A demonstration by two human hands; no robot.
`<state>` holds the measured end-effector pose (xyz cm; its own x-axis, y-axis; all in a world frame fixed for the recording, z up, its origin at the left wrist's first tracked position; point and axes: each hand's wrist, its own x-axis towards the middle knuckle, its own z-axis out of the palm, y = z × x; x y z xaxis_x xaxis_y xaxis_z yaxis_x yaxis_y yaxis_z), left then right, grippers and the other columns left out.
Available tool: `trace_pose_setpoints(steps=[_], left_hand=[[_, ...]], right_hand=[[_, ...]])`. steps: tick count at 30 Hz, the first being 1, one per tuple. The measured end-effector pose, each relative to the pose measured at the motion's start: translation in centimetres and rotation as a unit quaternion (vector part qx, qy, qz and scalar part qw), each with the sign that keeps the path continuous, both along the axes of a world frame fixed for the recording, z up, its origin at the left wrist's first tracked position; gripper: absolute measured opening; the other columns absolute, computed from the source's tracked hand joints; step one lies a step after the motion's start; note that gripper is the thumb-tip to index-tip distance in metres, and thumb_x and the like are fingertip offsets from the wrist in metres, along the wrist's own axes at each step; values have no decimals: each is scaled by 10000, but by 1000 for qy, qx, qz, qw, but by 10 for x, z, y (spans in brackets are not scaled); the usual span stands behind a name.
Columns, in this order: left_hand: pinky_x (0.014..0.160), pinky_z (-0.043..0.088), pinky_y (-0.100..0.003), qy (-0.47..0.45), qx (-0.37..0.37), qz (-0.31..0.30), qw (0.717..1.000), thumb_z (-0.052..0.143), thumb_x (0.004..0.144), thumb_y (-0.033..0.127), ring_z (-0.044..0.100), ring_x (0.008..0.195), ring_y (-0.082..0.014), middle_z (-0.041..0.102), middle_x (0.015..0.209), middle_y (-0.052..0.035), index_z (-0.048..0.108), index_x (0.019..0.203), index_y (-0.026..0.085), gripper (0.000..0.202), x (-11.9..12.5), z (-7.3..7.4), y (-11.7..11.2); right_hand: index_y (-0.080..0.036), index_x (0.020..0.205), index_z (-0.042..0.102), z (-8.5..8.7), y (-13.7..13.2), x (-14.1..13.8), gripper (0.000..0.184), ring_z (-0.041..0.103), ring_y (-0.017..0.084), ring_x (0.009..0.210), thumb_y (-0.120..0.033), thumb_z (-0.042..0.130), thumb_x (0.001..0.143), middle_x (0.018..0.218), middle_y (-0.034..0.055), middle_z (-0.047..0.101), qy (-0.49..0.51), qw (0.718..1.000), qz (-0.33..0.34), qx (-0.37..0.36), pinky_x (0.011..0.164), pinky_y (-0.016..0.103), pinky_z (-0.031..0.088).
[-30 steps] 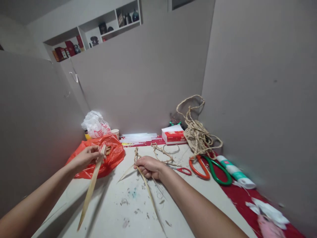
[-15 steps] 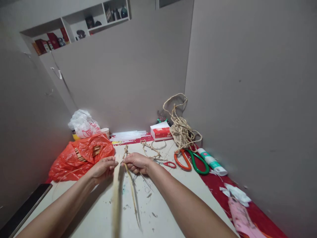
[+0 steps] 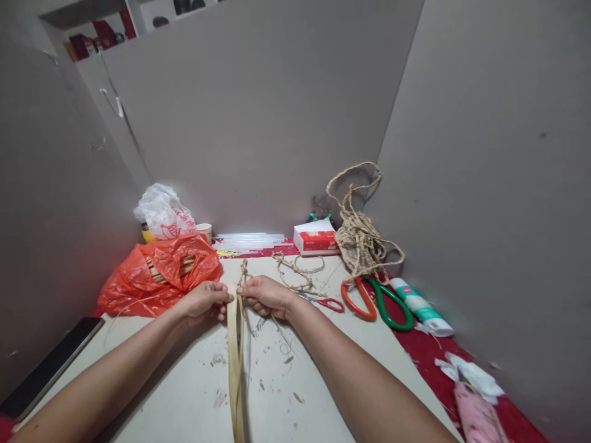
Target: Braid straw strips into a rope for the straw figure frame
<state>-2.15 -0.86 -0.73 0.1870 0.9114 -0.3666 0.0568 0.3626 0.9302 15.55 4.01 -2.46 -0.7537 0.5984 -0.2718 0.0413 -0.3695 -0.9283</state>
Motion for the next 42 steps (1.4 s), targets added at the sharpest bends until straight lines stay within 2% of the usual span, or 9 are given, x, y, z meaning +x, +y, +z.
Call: trace_pose_setpoints(steps=[5,17,20,25,28,31,34,39,42], left_hand=[[429,441,-208,36,25,11,999,721,582,284,473,369,-69,519,446,17,504,615,133,267,4,-3,0],[460,406,-214,16,74,13,997,684,584,284,483,420,-84,500,461,34,454,584,162,261,12,0,-5],[472,366,-204,53,143,25,988,639,624,271,447,434,-70,473,479,49,461,587,160,213,16,-4,-7],[486,302,-190,134,266,38,954,576,691,243,405,482,-63,455,499,50,472,581,155,175,18,-10,-13],[478,311,-190,106,233,40,966,607,684,278,411,464,-62,469,489,43,483,582,150,205,16,-5,-13],[473,365,-205,36,129,21,991,657,647,338,448,427,-72,498,475,30,493,603,149,254,11,1,-8],[478,410,-223,-2,60,8,998,716,585,347,480,411,-83,530,480,15,486,620,151,304,6,2,-2],[481,416,-228,5,51,3,999,723,572,332,481,419,-85,519,478,23,471,616,158,310,5,-7,2],[469,367,-208,54,115,4,992,672,634,318,437,426,-71,467,472,49,457,600,161,268,10,-14,-1]], right_hand=[[-189,595,357,2,-4,-2,367,143,9,317,-372,661,687,391,-125,285,-39,998,-22,35,317,178,67],[-183,569,402,-1,-8,-9,221,167,16,301,-252,580,679,382,-115,298,-53,992,-86,69,309,186,82],[-182,558,402,4,-11,-10,228,182,12,292,-246,590,669,376,-113,310,-77,987,-109,85,307,185,92],[-180,549,410,12,-14,-11,240,204,15,285,-241,613,663,365,-106,320,-84,984,-123,98,305,193,105],[-180,555,413,13,-12,-10,231,198,14,286,-235,610,661,368,-109,320,-79,986,-122,87,305,190,103],[-182,565,404,9,-9,-6,258,186,13,290,-259,634,653,368,-114,314,-68,990,-108,66,305,186,94],[-186,577,397,5,-6,-4,291,169,14,293,-296,656,649,368,-118,309,-63,992,-93,57,304,186,84],[-182,569,401,2,-7,-6,273,200,18,294,-264,649,650,381,-107,329,-88,987,-101,84,305,193,97],[-182,557,401,4,-11,-9,230,199,19,295,-215,604,659,378,-107,313,-102,983,-121,96,311,197,96]])
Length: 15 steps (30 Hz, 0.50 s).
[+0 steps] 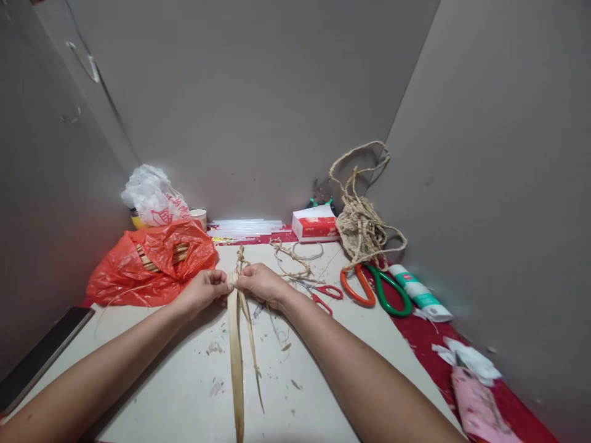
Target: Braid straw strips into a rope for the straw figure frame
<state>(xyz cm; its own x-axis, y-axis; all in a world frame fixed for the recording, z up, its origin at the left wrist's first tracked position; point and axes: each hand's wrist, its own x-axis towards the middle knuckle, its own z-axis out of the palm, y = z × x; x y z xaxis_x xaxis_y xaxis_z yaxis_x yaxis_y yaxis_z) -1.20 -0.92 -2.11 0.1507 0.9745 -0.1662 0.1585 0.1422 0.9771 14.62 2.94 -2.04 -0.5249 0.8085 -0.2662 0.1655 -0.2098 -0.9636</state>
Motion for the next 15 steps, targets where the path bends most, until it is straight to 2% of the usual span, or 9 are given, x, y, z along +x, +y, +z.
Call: trace_pose_setpoints(steps=[3,6,9,12,14,15], left_hand=[[469,300,-190,75,118,1,990,600,717,280,389,468,-59,426,498,53,449,572,153,244,7,2,-9],[550,351,-198,79,225,-11,971,548,788,276,441,575,-78,475,597,27,523,644,138,201,14,23,-20],[624,407,-215,34,269,-19,962,574,792,286,502,640,-95,542,673,8,570,733,142,156,16,59,-24],[638,449,-237,-45,250,30,967,593,790,303,556,646,-105,580,703,11,552,795,169,140,2,101,-28],[597,447,-230,-84,250,78,962,575,812,288,533,554,-91,517,579,51,537,832,192,105,-18,130,-37],[571,436,-214,-95,265,102,954,573,815,250,495,502,-75,465,523,67,518,789,192,84,-31,144,-43]], right_hand=[[-179,560,412,0,-2,-1,205,206,20,298,-193,594,653,375,-107,310,-15,1000,-20,14,321,196,100],[-174,566,424,-3,-1,-1,216,243,25,311,-207,623,643,370,-99,340,-34,998,-44,34,337,194,126],[-175,560,428,-5,0,-1,222,266,36,313,-238,618,657,368,-83,373,-33,998,-44,26,339,203,138],[-175,548,442,-3,0,0,217,266,41,302,-246,612,663,360,-78,383,-51,998,-31,15,328,207,130],[-179,532,432,0,0,1,218,236,38,288,-219,604,660,335,-92,340,-63,998,-21,18,321,209,108],[-182,526,422,1,1,1,219,220,37,281,-203,594,661,326,-98,317,-66,997,-17,21,318,212,97]])
